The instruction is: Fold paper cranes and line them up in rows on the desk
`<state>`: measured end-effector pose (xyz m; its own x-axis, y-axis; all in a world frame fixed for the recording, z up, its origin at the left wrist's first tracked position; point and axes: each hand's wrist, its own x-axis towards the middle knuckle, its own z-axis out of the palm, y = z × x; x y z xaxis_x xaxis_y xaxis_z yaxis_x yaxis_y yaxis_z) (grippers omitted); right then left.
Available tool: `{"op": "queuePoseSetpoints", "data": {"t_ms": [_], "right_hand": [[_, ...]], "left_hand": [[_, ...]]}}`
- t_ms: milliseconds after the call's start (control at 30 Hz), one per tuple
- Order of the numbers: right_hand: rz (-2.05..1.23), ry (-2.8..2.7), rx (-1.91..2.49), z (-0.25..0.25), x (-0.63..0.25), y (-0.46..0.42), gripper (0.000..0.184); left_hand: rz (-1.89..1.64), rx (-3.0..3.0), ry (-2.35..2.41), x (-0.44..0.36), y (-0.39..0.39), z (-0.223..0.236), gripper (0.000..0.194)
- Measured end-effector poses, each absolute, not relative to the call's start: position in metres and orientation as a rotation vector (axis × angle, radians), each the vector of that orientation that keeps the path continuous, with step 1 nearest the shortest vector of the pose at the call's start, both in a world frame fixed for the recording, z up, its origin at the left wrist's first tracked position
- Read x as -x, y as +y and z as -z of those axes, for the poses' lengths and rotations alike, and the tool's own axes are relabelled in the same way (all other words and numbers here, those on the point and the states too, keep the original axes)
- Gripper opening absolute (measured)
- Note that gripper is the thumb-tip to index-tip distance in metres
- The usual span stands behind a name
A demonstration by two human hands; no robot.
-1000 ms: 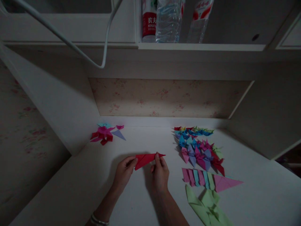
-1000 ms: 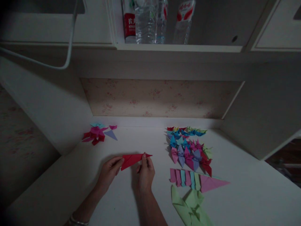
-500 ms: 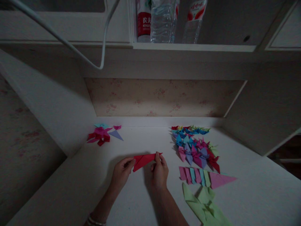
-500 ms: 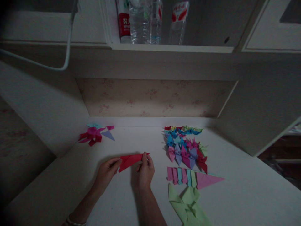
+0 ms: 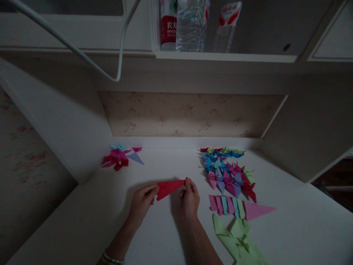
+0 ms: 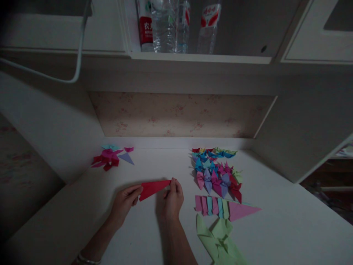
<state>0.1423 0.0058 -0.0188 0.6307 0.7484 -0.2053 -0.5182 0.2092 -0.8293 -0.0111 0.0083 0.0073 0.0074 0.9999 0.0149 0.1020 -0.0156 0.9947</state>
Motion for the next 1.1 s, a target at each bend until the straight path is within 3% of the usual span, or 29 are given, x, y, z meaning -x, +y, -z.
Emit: {"op": "queuePoseSetpoints", "data": {"t_ms": [267,633,833,1100], "right_hand": [[-0.812,-0.282,1.066,0.016,-0.142,0.003,0.039],[-1.027,-0.373,0.984,-0.001,-0.115,-0.007,0.046],[-1.132,-0.599,1.041,-0.015,-0.129,-0.023,0.047],[-1.285,-0.969,1.107,-0.028,-0.194,-0.06,0.039]], "left_hand": [[-1.131,-1.294,1.231,0.01,0.007,-0.008,0.038],[-1.054,-1.307,1.18,0.01,0.013,0.002,0.035],[-0.946,-1.308,1.033,0.01,0.012,0.006,0.048],[-0.737,-1.559,0.927,-0.011,-0.005,-0.003,0.029]]}}
